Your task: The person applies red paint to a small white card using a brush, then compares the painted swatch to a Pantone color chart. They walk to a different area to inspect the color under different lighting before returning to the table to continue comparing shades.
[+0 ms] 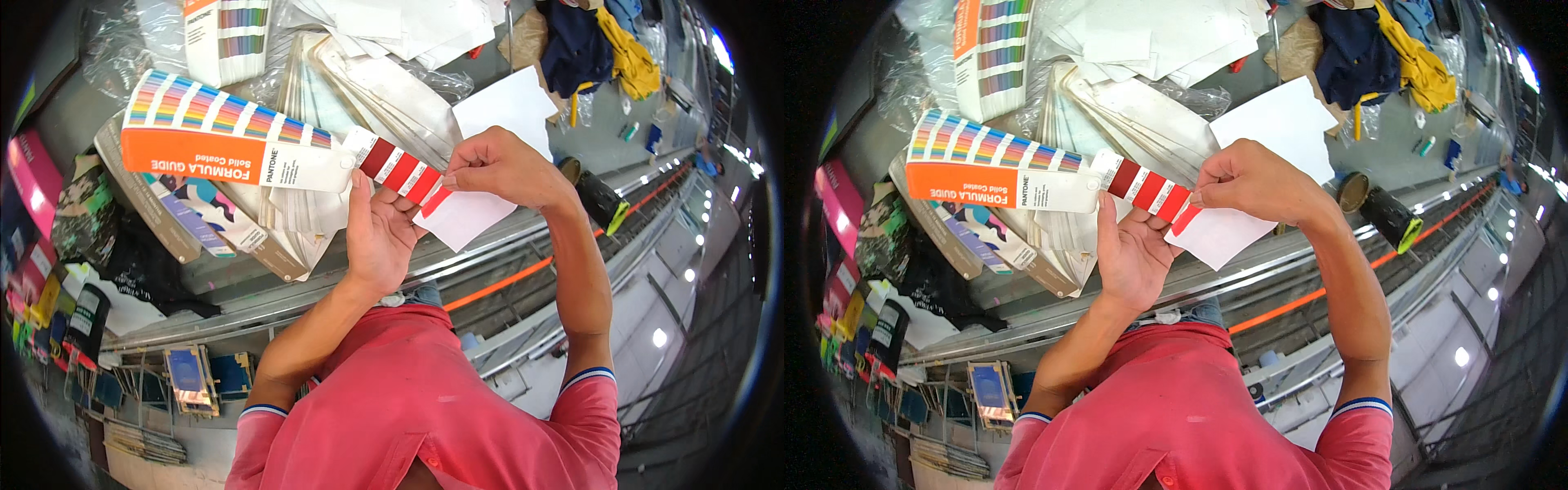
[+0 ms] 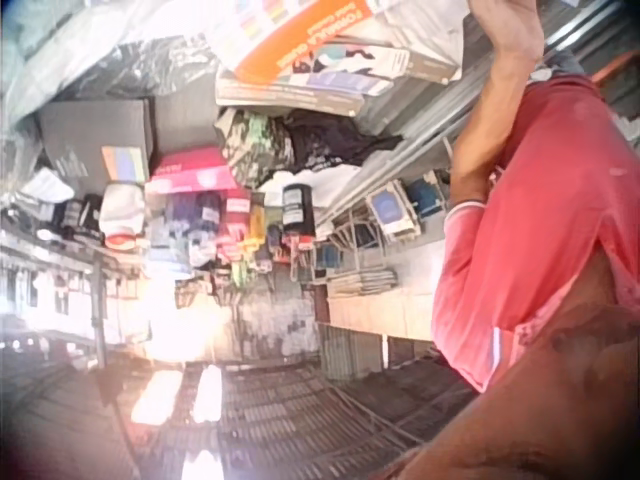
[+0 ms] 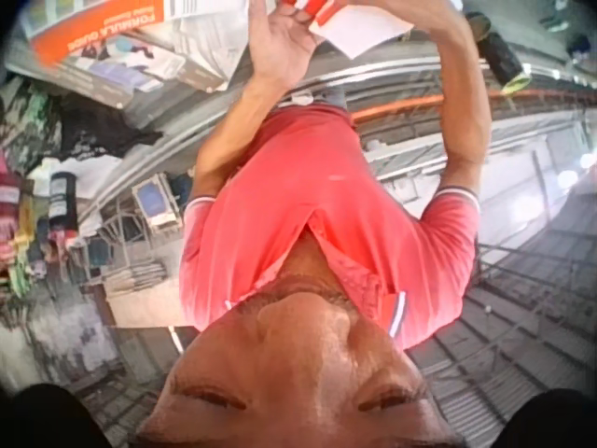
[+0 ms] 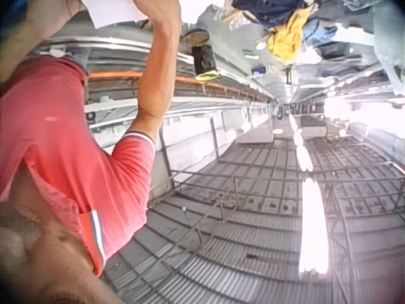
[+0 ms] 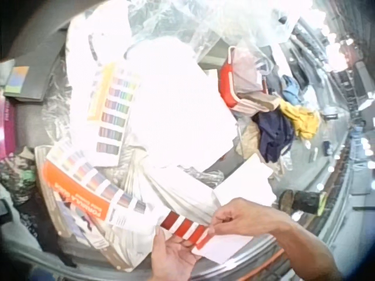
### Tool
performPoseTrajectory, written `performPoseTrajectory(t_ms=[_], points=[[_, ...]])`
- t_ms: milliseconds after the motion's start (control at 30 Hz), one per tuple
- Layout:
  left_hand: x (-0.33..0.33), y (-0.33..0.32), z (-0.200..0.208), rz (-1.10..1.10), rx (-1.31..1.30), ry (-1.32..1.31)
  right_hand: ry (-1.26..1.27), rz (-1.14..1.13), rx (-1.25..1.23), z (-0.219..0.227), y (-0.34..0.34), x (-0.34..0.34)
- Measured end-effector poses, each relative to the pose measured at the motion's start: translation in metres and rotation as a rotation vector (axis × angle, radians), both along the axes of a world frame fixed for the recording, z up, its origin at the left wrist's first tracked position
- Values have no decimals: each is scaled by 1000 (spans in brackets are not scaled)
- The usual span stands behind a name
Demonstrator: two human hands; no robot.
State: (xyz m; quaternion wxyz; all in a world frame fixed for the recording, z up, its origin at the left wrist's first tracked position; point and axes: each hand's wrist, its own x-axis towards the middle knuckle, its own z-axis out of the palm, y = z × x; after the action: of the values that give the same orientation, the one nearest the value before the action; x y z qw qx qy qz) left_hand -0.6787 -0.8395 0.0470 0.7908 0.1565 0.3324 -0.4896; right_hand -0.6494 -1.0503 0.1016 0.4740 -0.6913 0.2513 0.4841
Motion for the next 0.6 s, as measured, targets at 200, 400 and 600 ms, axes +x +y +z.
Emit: performPoseTrajectory(t_ms=[200,400,600], points=[[1,5,-6,40,-74,91,78,-2,-13,1,2,5],[-10,11,-14,99,-136,35,79,99,-54,2,7,15],[-8,12,-3,122,-179,-13,139,130,-111,8,13,24]])
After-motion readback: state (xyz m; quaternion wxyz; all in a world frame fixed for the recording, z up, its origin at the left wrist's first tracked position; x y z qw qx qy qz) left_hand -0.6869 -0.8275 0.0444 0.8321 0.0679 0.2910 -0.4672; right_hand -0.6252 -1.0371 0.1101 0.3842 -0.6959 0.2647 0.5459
